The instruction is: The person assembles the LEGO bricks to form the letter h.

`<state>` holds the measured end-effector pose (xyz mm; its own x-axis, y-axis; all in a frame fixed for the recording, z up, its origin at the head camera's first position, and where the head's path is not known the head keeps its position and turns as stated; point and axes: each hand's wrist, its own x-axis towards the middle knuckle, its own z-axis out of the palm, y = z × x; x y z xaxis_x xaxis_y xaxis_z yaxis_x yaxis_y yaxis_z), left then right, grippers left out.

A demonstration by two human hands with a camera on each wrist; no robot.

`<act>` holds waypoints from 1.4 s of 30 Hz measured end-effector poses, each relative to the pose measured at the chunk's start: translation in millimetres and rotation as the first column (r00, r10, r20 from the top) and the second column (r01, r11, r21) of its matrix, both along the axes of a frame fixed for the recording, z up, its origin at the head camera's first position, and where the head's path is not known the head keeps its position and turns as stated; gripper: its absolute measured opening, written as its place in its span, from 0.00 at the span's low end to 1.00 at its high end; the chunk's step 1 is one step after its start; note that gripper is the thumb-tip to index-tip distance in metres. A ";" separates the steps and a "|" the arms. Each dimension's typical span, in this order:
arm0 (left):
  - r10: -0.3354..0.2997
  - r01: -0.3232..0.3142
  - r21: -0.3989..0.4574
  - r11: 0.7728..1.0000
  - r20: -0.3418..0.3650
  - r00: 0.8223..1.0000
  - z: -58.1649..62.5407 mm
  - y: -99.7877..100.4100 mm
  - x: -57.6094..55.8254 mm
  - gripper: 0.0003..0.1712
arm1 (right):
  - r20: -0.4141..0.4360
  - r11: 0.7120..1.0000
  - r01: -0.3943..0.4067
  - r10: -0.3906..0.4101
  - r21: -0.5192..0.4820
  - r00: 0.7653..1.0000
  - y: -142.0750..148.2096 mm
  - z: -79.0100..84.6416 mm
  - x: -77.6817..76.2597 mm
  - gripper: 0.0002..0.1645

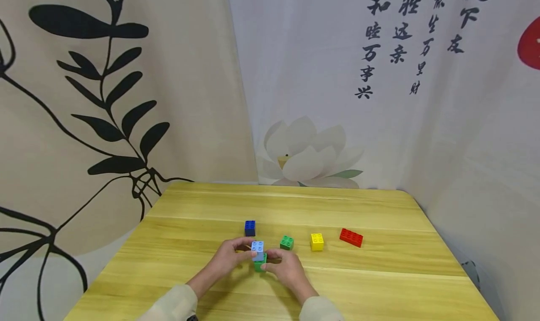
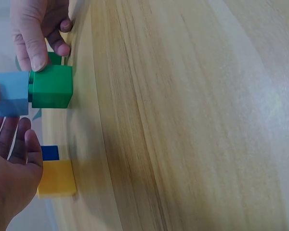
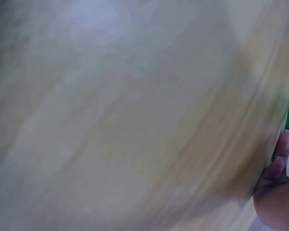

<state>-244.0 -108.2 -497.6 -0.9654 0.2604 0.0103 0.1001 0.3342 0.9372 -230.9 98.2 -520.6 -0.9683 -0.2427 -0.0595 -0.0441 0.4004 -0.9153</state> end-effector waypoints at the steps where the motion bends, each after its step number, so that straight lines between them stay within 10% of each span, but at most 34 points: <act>1: -0.004 0.004 0.002 1.000 0.003 1.000 0.2 0.3 0.0 0.21 | 0.000 1.000 -0.003 0.003 -0.003 1.000 0.3 -0.1 0.1 0.26; 42: -0.066 0.066 -0.019 0.998 -0.020 0.998 -3.6 1.2 -3.5 0.20 | -0.031 0.999 -0.030 0.030 -0.024 0.999 3.8 -3.1 -0.1 0.23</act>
<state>-247.5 -106.9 -501.2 -0.9457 0.3241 0.0247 0.1420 0.3436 0.9283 -230.9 102.0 -523.6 -0.9618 -0.2728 -0.0235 -0.0840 0.3755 -0.9230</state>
